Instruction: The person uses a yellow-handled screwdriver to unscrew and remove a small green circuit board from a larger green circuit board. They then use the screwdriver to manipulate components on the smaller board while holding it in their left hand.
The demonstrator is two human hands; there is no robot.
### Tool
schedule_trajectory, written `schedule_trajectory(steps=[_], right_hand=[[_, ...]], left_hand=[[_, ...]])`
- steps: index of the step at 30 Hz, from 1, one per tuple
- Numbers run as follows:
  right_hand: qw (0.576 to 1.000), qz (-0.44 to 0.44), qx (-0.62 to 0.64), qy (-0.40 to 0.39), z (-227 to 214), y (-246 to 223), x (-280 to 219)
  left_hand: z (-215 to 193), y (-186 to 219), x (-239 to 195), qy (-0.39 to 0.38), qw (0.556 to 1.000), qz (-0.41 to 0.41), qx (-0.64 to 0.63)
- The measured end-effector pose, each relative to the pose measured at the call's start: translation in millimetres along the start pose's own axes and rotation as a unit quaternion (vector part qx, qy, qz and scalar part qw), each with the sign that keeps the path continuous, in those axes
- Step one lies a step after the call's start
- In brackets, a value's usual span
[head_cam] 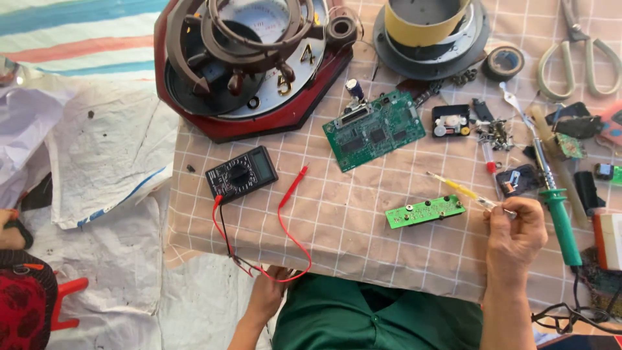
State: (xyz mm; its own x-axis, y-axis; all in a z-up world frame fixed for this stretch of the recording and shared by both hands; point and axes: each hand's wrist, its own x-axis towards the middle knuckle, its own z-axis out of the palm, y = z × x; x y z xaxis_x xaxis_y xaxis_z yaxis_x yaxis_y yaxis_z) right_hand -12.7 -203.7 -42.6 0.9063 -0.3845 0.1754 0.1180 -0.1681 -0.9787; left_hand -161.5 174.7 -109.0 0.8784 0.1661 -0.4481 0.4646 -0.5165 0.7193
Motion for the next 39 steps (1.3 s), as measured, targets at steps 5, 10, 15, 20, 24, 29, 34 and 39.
schedule_trajectory(steps=[5,10,15,20,24,29,34,39], right_hand=[[1.000,-0.015,-0.017,-0.017,2.1,-9.3,0.9],[0.999,-0.022,-0.030,-0.027,-1.7,-5.2,-0.7],[0.999,-0.027,-0.023,-0.028,-1.1,-6.6,-0.7],[0.998,-0.033,-0.042,-0.019,-3.4,-3.9,1.8],[0.997,-0.046,-0.045,-0.036,-2.8,-9.2,4.8],[0.996,-0.055,-0.053,-0.038,-1.8,-9.1,5.7],[0.999,-0.026,-0.025,-0.041,-1.2,-11.9,4.3],[0.996,-0.050,-0.055,-0.049,-1.1,-10.6,6.6]], left_hand=[[-46.0,43.0,-41.5,-0.059,0.874,-0.032,-0.482],[-105.1,176.0,-12.7,-0.029,0.770,0.032,-0.637],[-126.4,253.0,107.8,0.200,0.692,0.136,-0.680],[-117.8,245.2,158.8,0.126,0.770,-0.001,-0.625],[-108.2,257.0,114.9,0.044,0.854,-0.105,-0.508],[-107.5,231.6,76.4,-0.032,0.999,-0.016,-0.023],[-86.9,188.2,81.9,0.245,0.746,0.366,0.499],[-83.9,183.0,109.6,0.181,0.792,0.279,0.511]])
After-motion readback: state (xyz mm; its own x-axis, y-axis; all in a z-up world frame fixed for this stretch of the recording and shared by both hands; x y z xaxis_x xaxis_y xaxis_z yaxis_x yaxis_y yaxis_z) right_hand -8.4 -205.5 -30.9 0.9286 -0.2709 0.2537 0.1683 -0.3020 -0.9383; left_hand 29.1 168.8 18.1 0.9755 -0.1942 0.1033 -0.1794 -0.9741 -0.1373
